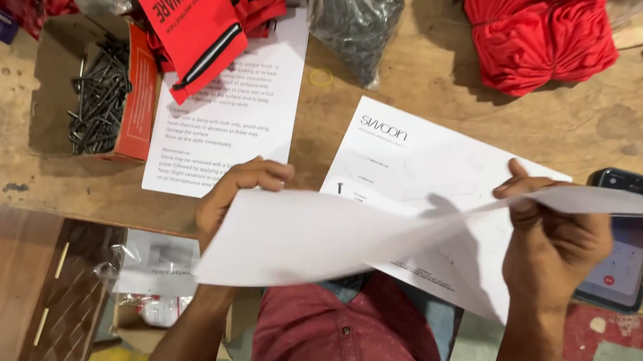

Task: Placing assembly instructions and hardware into small bags for a furniture product.

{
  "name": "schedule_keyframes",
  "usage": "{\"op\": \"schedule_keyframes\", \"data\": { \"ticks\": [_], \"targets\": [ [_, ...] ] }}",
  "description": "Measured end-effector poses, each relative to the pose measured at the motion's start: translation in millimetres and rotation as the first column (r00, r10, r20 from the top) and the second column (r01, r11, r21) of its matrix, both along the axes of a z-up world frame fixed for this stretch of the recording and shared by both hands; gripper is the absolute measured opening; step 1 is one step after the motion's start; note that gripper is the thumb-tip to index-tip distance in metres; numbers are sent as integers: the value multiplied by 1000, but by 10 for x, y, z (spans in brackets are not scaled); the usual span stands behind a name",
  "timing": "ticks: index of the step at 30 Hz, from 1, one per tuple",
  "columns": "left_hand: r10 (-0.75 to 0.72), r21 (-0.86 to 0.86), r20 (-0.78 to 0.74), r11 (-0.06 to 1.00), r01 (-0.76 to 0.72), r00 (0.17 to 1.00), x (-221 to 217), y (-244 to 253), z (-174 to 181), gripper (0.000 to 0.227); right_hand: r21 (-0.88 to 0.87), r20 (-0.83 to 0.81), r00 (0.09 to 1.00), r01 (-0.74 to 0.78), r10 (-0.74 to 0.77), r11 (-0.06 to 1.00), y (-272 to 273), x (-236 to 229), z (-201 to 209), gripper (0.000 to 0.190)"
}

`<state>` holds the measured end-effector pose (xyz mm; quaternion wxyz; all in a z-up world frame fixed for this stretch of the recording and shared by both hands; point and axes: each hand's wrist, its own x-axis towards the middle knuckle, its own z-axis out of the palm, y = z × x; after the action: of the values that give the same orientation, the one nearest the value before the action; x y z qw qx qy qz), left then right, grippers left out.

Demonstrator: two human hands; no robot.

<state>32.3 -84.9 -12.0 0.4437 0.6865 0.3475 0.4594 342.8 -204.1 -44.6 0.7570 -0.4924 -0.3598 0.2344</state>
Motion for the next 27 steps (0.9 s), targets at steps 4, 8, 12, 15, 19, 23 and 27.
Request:
{"op": "schedule_keyframes", "data": {
  "ticks": [4,8,12,15,19,23,27],
  "targets": [
    [-4,-146,-38,989,-2,999,169,48,401,58,27,84,996,23,-25,999,-11,49,-20,17],
    [68,-253,-27,965,-73,997,106,-10,13,31,-28,84,993,90,-87,996,26,-22,49,19],
    [-10,98,48,995,5,999,143,4,-16,27,-10,77,996,45,-44,999,-41,43,-79,22],
    [12,85,39,996,-15,999,196,9,-28,33,-10,99,995,-23,24,1000,-36,47,-56,28],
    [61,-33,82,998,-58,995,198,4,-107,38,-54,115,990,-77,83,996,-9,52,-138,38],
    [57,-40,113,998,-53,992,218,10,-138,37,-75,88,990,-106,112,992,37,-2,-66,38],
    [58,-49,126,997,-52,990,272,11,-169,34,-168,83,988,-115,131,979,55,-28,-84,35]
  ]
}}
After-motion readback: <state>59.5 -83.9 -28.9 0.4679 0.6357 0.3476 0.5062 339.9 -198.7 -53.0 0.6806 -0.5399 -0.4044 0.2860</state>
